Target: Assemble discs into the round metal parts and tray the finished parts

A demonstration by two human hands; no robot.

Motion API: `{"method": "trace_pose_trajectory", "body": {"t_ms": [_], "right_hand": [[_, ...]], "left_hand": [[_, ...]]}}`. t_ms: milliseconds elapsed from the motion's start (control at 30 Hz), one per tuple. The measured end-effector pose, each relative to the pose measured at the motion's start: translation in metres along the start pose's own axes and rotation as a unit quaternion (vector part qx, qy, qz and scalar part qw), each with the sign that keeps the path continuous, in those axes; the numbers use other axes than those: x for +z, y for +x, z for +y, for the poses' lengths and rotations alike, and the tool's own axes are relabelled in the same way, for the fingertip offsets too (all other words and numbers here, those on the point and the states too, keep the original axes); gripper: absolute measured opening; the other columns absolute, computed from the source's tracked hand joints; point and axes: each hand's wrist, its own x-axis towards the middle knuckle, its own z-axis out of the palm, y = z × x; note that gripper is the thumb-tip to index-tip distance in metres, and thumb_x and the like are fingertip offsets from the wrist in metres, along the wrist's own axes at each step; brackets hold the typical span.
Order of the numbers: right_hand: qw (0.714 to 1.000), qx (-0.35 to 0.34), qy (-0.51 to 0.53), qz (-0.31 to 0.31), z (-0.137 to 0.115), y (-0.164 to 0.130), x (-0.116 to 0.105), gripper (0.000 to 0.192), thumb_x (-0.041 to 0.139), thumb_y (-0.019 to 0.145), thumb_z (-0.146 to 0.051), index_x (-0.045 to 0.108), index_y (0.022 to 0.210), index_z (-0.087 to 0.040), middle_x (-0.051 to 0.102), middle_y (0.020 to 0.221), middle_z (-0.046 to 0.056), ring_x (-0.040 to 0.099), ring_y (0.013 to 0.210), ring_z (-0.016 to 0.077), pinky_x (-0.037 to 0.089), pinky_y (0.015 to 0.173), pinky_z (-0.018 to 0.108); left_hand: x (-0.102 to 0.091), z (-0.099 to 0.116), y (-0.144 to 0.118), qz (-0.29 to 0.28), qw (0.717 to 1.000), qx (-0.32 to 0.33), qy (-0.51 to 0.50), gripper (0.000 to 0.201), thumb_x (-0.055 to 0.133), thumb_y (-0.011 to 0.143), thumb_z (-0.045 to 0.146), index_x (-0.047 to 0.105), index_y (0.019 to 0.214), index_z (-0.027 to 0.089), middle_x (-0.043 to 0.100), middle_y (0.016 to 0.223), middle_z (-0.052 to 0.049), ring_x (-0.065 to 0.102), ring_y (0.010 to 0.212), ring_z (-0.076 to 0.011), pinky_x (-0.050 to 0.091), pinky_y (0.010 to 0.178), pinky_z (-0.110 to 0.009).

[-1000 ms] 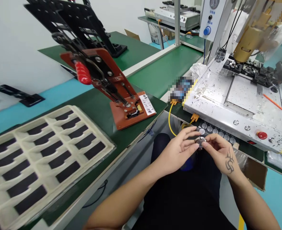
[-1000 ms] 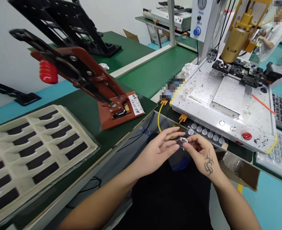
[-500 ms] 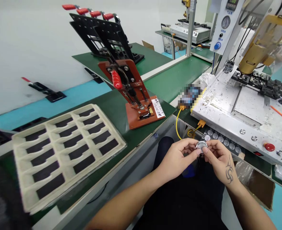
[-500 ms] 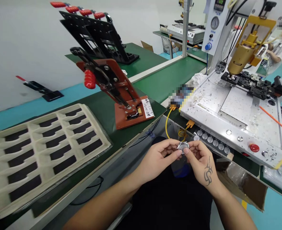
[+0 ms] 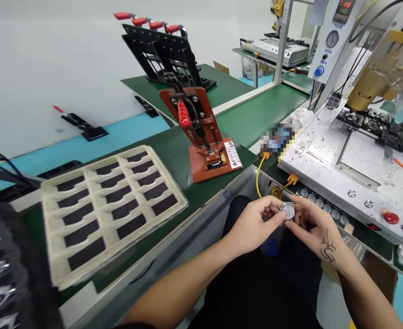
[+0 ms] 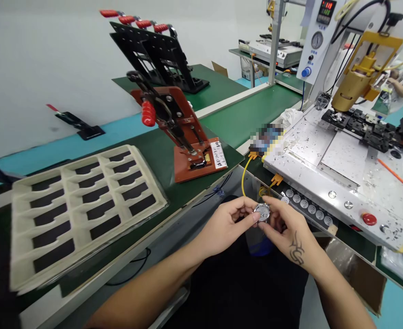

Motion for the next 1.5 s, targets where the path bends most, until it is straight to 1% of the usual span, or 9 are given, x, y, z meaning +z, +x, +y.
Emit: {"method": "trace_pose_trajectory", "body": {"t_ms": [233, 367, 467, 600, 767, 900, 1067, 1267, 1500], "right_hand": [[0.969, -0.181, -0.166, -0.022, -0.003, 0.029, -0.012, 0.050, 0.071, 0.100, -0.022, 0.063, 0.148, -0.030, 0.074, 0.106, 0.008, 0.072, 0.086, 0.0233, 0.062, 0.079, 0.037], [0.971, -0.181, -0.158, 0.016, -0.006, 0.055, -0.011, 0.047, 0.076, 0.095, -0.028, 0.066, 0.140, -0.032, 0.067, 0.084, 0.002, 0.061, 0.064, 0.0209, 0.057, 0.065, 0.038], [0.976, -0.171, -0.133, 0.031, -0.009, 0.070, -0.007, 0.041, 0.076, 0.095, -0.033, 0.067, 0.135, -0.030, 0.064, 0.080, 0.000, 0.058, 0.063, 0.0201, 0.053, 0.060, 0.038], [0.984, -0.150, -0.087, 0.047, -0.012, 0.082, 0.000, 0.038, 0.076, 0.095, -0.036, 0.068, 0.131, -0.029, 0.063, 0.077, -0.001, 0.058, 0.064, 0.0198, 0.049, 0.058, 0.036], [0.992, -0.117, -0.030, 0.017, -0.015, 0.120, 0.021, 0.041, 0.077, 0.094, -0.043, 0.069, 0.129, -0.024, 0.060, 0.074, -0.002, 0.053, 0.060, 0.0170, 0.046, 0.057, 0.033], [0.993, -0.114, -0.005, -0.012, -0.011, 0.159, 0.045, 0.039, 0.078, 0.091, -0.046, 0.072, 0.120, -0.021, 0.059, 0.073, -0.003, 0.055, 0.063, 0.0169, 0.047, 0.059, 0.032], [0.991, -0.122, -0.013, -0.044, 0.018, 0.179, 0.066, 0.038, 0.073, 0.093, -0.046, 0.070, 0.120, -0.019, 0.063, 0.080, -0.001, 0.058, 0.068, 0.0172, 0.051, 0.064, 0.031], [0.987, -0.131, -0.048, -0.084, 0.039, 0.213, 0.098, 0.036, 0.075, 0.086, -0.038, 0.072, 0.116, -0.021, 0.060, 0.075, -0.001, 0.057, 0.068, 0.0187, 0.051, 0.070, 0.032], [0.987, -0.117, -0.051, -0.098, 0.049, 0.244, 0.122, 0.039, 0.075, 0.081, -0.040, 0.071, 0.113, -0.019, 0.060, 0.075, -0.002, 0.056, 0.065, 0.0178, 0.051, 0.069, 0.032]], "left_hand": [[-0.033, 0.039, -0.002, 0.034, 0.970, 0.130, 0.200, 0.021, 0.074, 0.097, 0.036, 0.074, 0.111, 0.020, 0.078, 0.103, -0.007, 0.070, 0.084, -0.0188, 0.057, 0.080, -0.032], [-0.100, 0.092, 0.020, 0.265, 0.829, 0.374, 0.320, 0.020, 0.063, 0.104, 0.039, 0.074, 0.100, 0.022, 0.078, 0.100, -0.008, 0.069, 0.095, -0.0222, 0.055, 0.092, -0.040], [-0.150, 0.113, 0.042, 0.228, 0.756, 0.440, 0.427, 0.032, 0.057, 0.105, 0.039, 0.067, 0.079, 0.023, 0.070, 0.079, -0.006, 0.063, 0.080, -0.0214, 0.052, 0.085, -0.040], [-0.171, 0.122, 0.060, 0.111, 0.751, 0.398, 0.515, 0.055, 0.060, 0.101, 0.040, 0.038, 0.054, 0.024, 0.040, 0.054, 0.002, 0.043, 0.057, -0.0174, 0.046, 0.074, -0.038], [-0.175, 0.174, 0.081, 0.252, 0.798, 0.407, 0.366, 0.049, 0.054, 0.109, 0.051, 0.047, 0.070, 0.023, 0.048, 0.066, 0.002, 0.049, 0.063, -0.0143, 0.048, 0.073, -0.032], [-0.226, 0.202, 0.104, 0.308, 0.843, 0.360, 0.257, 0.033, 0.049, 0.114, 0.048, 0.059, 0.103, 0.019, 0.067, 0.092, -0.007, 0.065, 0.085, -0.0169, 0.054, 0.089, -0.035], [-0.277, 0.132, 0.063, 0.372, 0.845, 0.137, 0.358, 0.024, 0.052, 0.109, 0.034, 0.067, 0.112, 0.015, 0.074, 0.102, -0.013, 0.068, 0.091, -0.0229, 0.054, 0.090, -0.039], [-0.244, 0.024, 0.032, 0.186, 0.904, -0.018, 0.385, 0.014, 0.077, 0.083, 0.030, 0.078, 0.080, 0.016, 0.071, 0.062, -0.001, 0.065, 0.059, -0.0181, 0.051, 0.063, -0.028], [-0.226, -0.009, 0.067, 0.163, 0.898, -0.017, 0.408, 0.027, 0.083, 0.070, 0.023, 0.078, 0.096, 0.017, 0.073, 0.072, -0.001, 0.067, 0.071, -0.0210, 0.046, 0.065, -0.026]]}}
